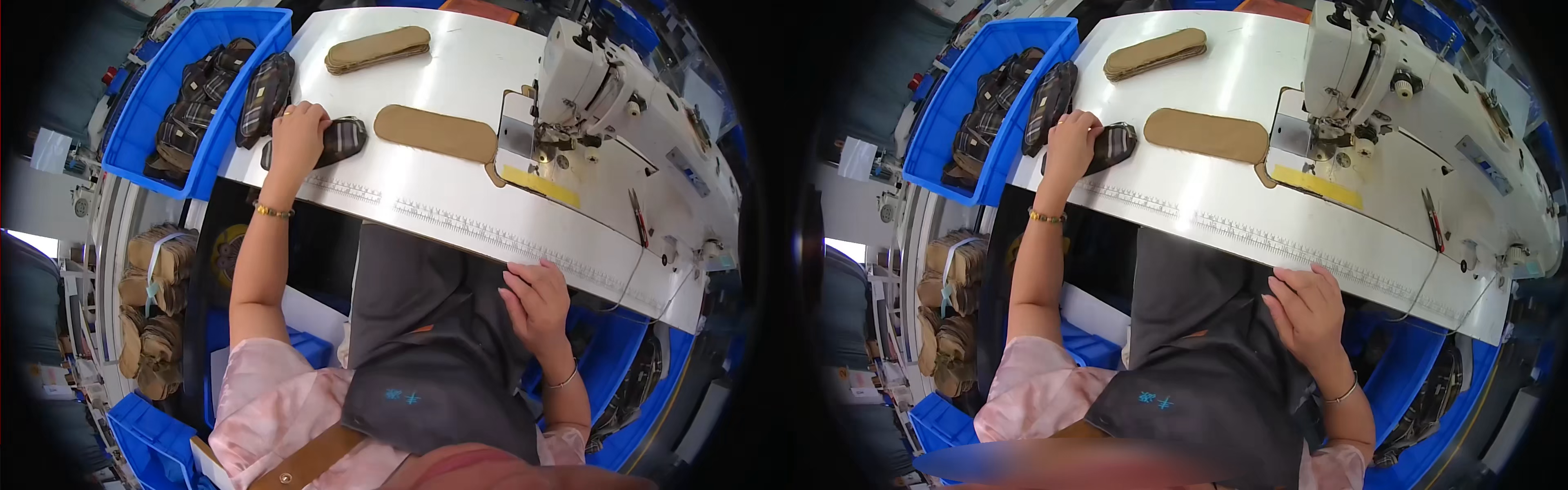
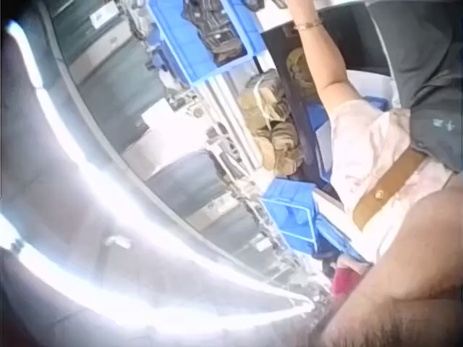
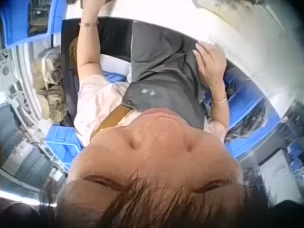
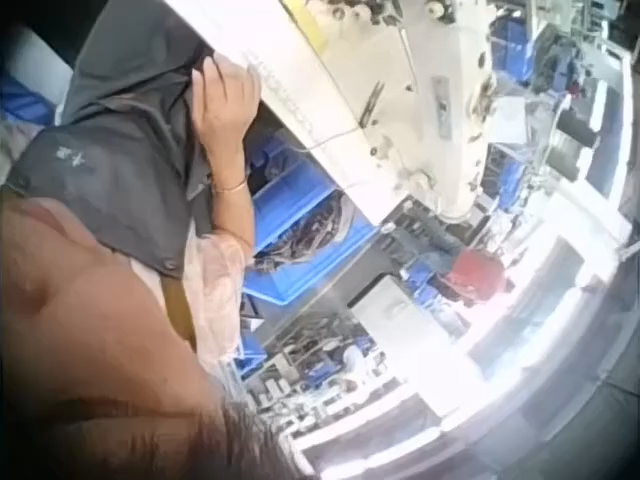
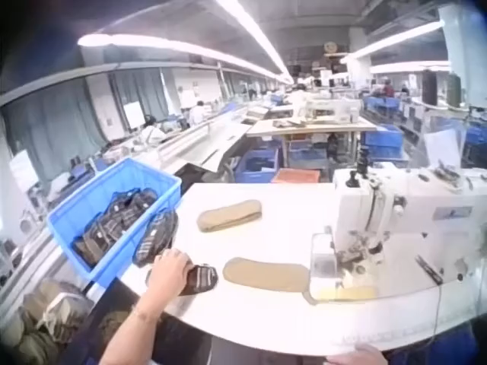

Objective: Sewing and assembling small leather pouches using a sewing machine.

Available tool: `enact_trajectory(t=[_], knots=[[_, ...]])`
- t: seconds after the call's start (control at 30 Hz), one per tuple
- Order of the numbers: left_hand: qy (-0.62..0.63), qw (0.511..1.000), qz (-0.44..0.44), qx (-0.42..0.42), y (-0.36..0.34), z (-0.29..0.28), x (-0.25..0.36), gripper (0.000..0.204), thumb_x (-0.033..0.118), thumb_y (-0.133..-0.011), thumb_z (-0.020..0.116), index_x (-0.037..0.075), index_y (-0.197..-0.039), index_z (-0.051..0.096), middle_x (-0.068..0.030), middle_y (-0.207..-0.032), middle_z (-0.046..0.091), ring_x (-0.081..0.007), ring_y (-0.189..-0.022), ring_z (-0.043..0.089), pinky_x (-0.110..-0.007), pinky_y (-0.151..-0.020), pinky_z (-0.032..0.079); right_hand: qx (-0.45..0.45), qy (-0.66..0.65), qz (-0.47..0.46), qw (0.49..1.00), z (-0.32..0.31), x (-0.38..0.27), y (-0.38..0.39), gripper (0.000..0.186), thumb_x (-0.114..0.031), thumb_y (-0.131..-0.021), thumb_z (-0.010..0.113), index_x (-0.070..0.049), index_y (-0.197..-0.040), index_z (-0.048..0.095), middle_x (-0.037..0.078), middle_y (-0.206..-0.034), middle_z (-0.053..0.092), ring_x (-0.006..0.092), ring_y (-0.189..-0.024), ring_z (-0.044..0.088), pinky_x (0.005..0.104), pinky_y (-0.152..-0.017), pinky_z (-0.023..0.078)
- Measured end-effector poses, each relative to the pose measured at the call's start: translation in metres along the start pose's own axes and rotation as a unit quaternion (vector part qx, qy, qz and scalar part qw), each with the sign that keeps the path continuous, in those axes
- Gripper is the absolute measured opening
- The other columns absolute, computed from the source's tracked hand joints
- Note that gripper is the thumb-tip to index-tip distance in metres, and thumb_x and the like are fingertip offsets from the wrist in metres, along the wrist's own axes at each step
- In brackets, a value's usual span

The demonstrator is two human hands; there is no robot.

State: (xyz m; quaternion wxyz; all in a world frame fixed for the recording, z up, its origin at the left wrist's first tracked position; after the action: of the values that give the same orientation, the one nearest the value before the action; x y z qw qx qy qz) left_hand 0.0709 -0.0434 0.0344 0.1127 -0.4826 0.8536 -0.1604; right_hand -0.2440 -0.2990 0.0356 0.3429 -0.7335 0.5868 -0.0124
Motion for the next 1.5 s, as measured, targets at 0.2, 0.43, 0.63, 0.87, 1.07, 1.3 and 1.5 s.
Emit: enact_trajectory(t=[0.2, 0.43, 0.63, 0.87, 1.07, 1.3, 1.5], knots=[[0.174, 0.973, 0.132, 0.069, 0.043, -0.076, 0.108, 0.012, 0.003, -0.084, 0.069, 0.005, -0.091, 0.06, -0.0074, -0.1, 0.067, -0.0292, -0.094, 0.063, -0.041, -0.082, 0.047, 0.034, -0.184, 0.062, 0.98, 0.004, -0.008, -0.033, 0.027, -0.008, -0.08, 0.078, 0.0, -0.104, 0.07, 0.013, -0.105, 0.071, 0.0313, -0.093, 0.068, 0.0365, -0.083, 0.054], [0.314, 0.926, 0.203, -0.047, 0.078, -0.082, 0.176, 0.014, -0.001, -0.086, 0.065, 0.005, -0.095, 0.057, -0.0086, -0.103, 0.068, -0.0283, -0.095, 0.063, -0.036, -0.085, 0.049, -0.056, -0.521, 0.31, 0.793, 0.064, 0.017, -0.044, 0.015, -0.01, -0.093, 0.07, 0.002, -0.102, 0.067, 0.002, -0.089, 0.068, 0.0076, -0.078, 0.06, 0.0239, -0.072, 0.048], [0.643, 0.662, 0.021, -0.383, 0.119, -0.022, 0.189, 0.025, 0.026, -0.107, 0.05, 0.002, -0.109, 0.056, -0.0014, -0.09, 0.061, -0.0077, -0.081, 0.052, -0.025, -0.074, 0.047, -0.116, -0.635, 0.313, 0.696, 0.071, 0.009, -0.019, 0.008, -0.006, -0.092, 0.071, 0.002, -0.092, 0.068, -0.002, -0.082, 0.064, 0.0012, -0.075, 0.053, 0.0192, -0.065, 0.042], [0.698, 0.58, -0.055, -0.416, 0.141, 0.001, 0.206, 0.018, 0.017, -0.102, 0.062, 0.002, -0.094, 0.057, 0.0049, -0.083, 0.054, -0.0027, -0.077, 0.045, -0.02, -0.068, 0.041, -0.143, -0.578, 0.341, 0.727, 0.084, 0.005, -0.007, 0.018, -0.015, -0.088, 0.079, 0.0, -0.087, 0.071, -0.003, -0.068, 0.063, 0.001, -0.061, 0.05, 0.0205, -0.055, 0.039], [0.732, 0.577, -0.084, -0.352, 0.135, -0.011, 0.196, 0.017, 0.014, -0.102, 0.06, 0.002, -0.089, 0.058, 0.0021, -0.086, 0.053, -0.0047, -0.076, 0.045, -0.021, -0.069, 0.04, -0.125, -0.571, 0.317, 0.747, 0.076, 0.008, -0.013, 0.02, -0.016, -0.087, 0.08, 0.001, -0.081, 0.072, 0.0, -0.07, 0.067, 0.002, -0.063, 0.054, 0.0203, -0.055, 0.041], [0.753, 0.569, -0.099, -0.314, 0.142, -0.011, 0.194, 0.018, 0.016, -0.103, 0.059, 0.004, -0.089, 0.058, 0.002, -0.087, 0.053, -0.0046, -0.078, 0.045, -0.021, -0.071, 0.039, -0.112, -0.562, 0.305, 0.761, 0.07, 0.007, -0.013, 0.017, -0.016, -0.087, 0.08, 0.001, -0.085, 0.076, 0.0, -0.07, 0.069, 0.0023, -0.065, 0.055, 0.0207, -0.057, 0.041], [0.767, 0.571, -0.096, -0.275, 0.147, -0.007, 0.182, 0.019, 0.017, -0.104, 0.057, 0.005, -0.09, 0.058, 0.0018, -0.089, 0.056, -0.0051, -0.08, 0.048, -0.021, -0.075, 0.041, -0.122, -0.599, 0.34, 0.714, 0.084, 0.008, -0.001, 0.018, -0.017, -0.086, 0.081, 0.001, -0.086, 0.077, 0.0, -0.07, 0.069, 0.0022, -0.064, 0.052, 0.0205, -0.057, 0.04]])
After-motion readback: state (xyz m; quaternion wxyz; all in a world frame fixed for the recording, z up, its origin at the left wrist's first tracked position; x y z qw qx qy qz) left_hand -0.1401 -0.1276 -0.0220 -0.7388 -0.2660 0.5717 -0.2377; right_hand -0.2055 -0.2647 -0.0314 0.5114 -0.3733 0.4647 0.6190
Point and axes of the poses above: each hand's wrist, its own y-axis away from the middle knuckle, its own z-axis out of the palm, x = y × z, the point moved 9 cm from there along -y, towards the middle knuckle
